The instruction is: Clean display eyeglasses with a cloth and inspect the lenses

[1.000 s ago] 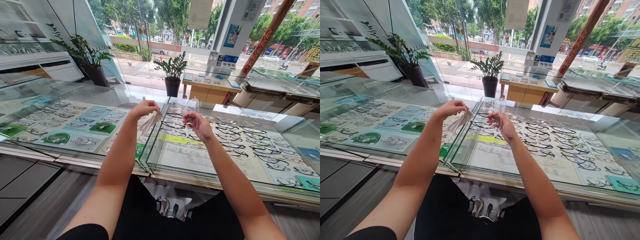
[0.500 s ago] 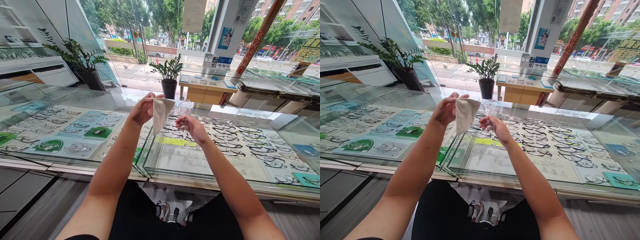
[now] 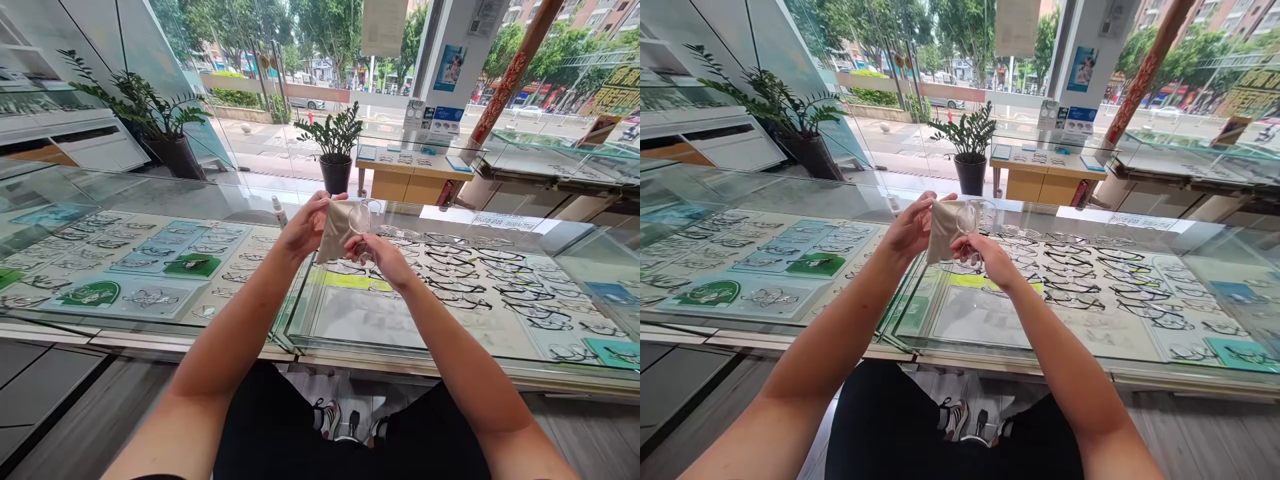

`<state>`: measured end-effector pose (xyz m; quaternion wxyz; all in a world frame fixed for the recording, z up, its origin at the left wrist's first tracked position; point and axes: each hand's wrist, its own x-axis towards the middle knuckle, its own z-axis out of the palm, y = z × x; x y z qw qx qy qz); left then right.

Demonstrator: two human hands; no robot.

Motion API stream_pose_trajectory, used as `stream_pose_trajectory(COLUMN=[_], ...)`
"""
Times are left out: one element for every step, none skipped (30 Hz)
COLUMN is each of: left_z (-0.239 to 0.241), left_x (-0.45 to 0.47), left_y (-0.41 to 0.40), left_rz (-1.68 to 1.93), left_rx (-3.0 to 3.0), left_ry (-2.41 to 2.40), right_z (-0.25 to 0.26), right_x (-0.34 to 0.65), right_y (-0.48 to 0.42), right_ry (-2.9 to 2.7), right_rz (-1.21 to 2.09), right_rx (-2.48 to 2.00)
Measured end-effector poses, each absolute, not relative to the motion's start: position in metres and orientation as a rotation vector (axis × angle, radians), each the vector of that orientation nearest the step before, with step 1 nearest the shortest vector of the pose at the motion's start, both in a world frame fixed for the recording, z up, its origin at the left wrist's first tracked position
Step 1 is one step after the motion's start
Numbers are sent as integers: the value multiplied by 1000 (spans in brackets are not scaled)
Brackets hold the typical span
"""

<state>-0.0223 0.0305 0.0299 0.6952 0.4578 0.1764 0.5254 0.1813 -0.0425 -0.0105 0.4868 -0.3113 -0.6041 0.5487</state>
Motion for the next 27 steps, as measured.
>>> stream_pose_trajectory(left_z=[30, 31, 31, 32, 32, 32, 32, 32, 31, 30, 30, 29, 28, 28, 28, 28, 28, 28, 29, 29, 29, 29, 29, 28, 27, 27, 26], left_x=[-22, -22, -21, -21, -20, -19, -18, -17, -16, -15, -14, -13, -13, -12, -11, -10, -9, -8, -7, -6, -5, -4, -3, -2, -1, -1, 0], left_y=[29, 28, 26, 24, 23, 21, 20, 18, 17, 17, 16, 16, 16, 16, 16, 16, 16, 16, 16, 16, 16, 16, 17, 17, 17, 18, 18], left_rz=[1170, 1160, 1144, 1127, 1112, 1101, 1094, 1092, 1092, 1091, 1091, 1088, 1080, 1073, 1069, 1069, 1077, 1091, 1108, 1121, 1129, 1135, 1137, 1140, 1148, 1161, 1173], left_rx=[1025, 1029, 1036, 1045, 1056, 1067, 1079, 1088, 1095, 1100, 1104, 1105, 1103, 1095, 1077, 1049, 1012, 967, 921, 880, 847, 823, 808, 801, 798, 800, 809], left_ry=[385, 379, 375, 371, 365, 354, 338, 319, 299, 281, 267, 258, 257, 263, 278, 300, 325, 345, 358, 364, 365, 366, 373, 385, 400, 415, 427], right_z=[-11, -12, -14, -15, -16, -17, -18, -18, -19, -19, -19, -19, -19, -19, -19, -19, -18, -18, -17, -17, -16, -16, -15, -15, -15, -15, -16], right_x=[181, 180, 180, 179, 179, 178, 178, 177, 177, 176, 176, 176, 175, 175, 175, 175, 175, 174, 174, 174, 174, 174, 174, 174, 173, 173, 172], right_y=[-43, -42, -42, -41, -41, -40, -39, -38, -38, -37, -37, -37, -37, -37, -37, -37, -38, -38, -38, -38, -38, -38, -38, -38, -38, -39, -39], right_ry=[-1483, -1493, -1497, -1496, -1490, -1484, -1474, -1463, -1452, -1442, -1435, -1429, -1426, -1424, -1421, -1418, -1414, -1411, -1411, -1412, -1416, -1420, -1425, -1431, -1437, -1442, -1447], right_rz=[1337, 1334, 1330, 1326, 1321, 1318, 1313, 1311, 1309, 1310, 1312, 1316, 1317, 1316, 1313, 1309, 1306, 1301, 1297, 1293, 1289, 1283, 1276, 1270, 1263, 1255, 1249], right_rx=[-753, -754, -758, -764, -771, -776, -779, -783, -790, -799, -808, -817, -822, -823, -822, -820, -818, -815, -812, -813, -816, -823, -833, -842, -852, -859, -863])
